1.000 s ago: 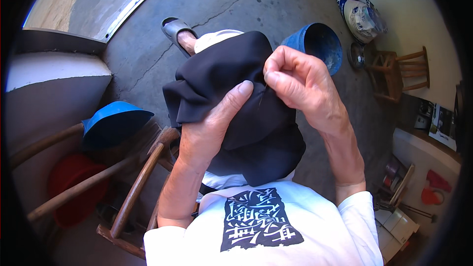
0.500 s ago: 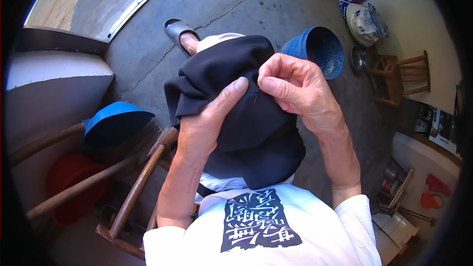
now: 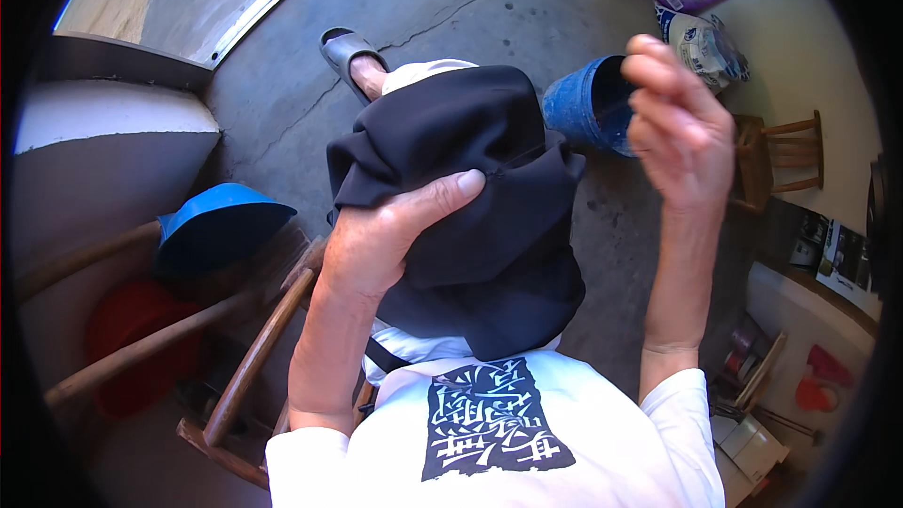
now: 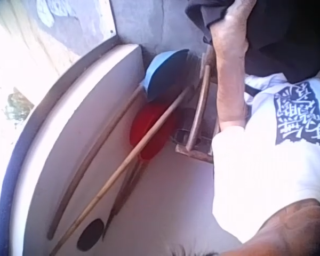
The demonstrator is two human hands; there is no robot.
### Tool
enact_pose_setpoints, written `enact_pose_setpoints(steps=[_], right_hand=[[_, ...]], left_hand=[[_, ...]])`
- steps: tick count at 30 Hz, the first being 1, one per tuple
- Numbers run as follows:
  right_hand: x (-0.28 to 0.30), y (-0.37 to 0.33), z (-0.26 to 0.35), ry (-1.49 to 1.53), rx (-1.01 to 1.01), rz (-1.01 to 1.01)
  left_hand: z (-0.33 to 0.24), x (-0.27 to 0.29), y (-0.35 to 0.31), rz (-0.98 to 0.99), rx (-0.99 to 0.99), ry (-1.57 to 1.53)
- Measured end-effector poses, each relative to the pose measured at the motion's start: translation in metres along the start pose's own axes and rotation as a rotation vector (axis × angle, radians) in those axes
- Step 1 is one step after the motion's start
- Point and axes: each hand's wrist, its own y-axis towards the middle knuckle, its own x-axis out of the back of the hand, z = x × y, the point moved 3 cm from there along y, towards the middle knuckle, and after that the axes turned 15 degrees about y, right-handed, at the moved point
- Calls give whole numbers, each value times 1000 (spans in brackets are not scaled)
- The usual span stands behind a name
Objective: The recorder is sewing a piece of black fabric by hand using a needle and thread.
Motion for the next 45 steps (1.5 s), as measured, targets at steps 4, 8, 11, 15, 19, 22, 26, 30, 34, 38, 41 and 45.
enact_pose_setpoints(steps=[4,8,11,15,19,22,26,30,34,38,41,45], right_hand=[[-6,-20,92,42,303,-51],[16,-54,220,-80,419,-150],[26,-87,298,-159,497,-239],[46,-132,387,-201,588,-327],[63,-157,428,-233,686,-404],[73,-170,446,-252,754,-448],[90,-181,460,-311,767,-502],[101,-186,468,-354,795,-537],[120,-178,462,-432,845,-640],[131,-189,480,-443,870,-607],[135,-189,488,-445,835,-603],[136,-174,464,-475,867,-648]], left_hand=[[-4,9,-5,-27,49,73],[-6,14,-3,-27,44,87],[-9,15,-3,-18,37,83],[-11,13,-3,14,29,15],[-11,16,-4,13,40,-4],[-11,16,-4,18,53,-26],[-11,15,-3,34,30,-67],[-11,16,-2,23,24,-67],[-11,16,-3,9,31,-48],[-10,17,-2,6,50,-20],[-10,19,-4,-1,50,-7],[-11,19,-5,-6,51,-12]])
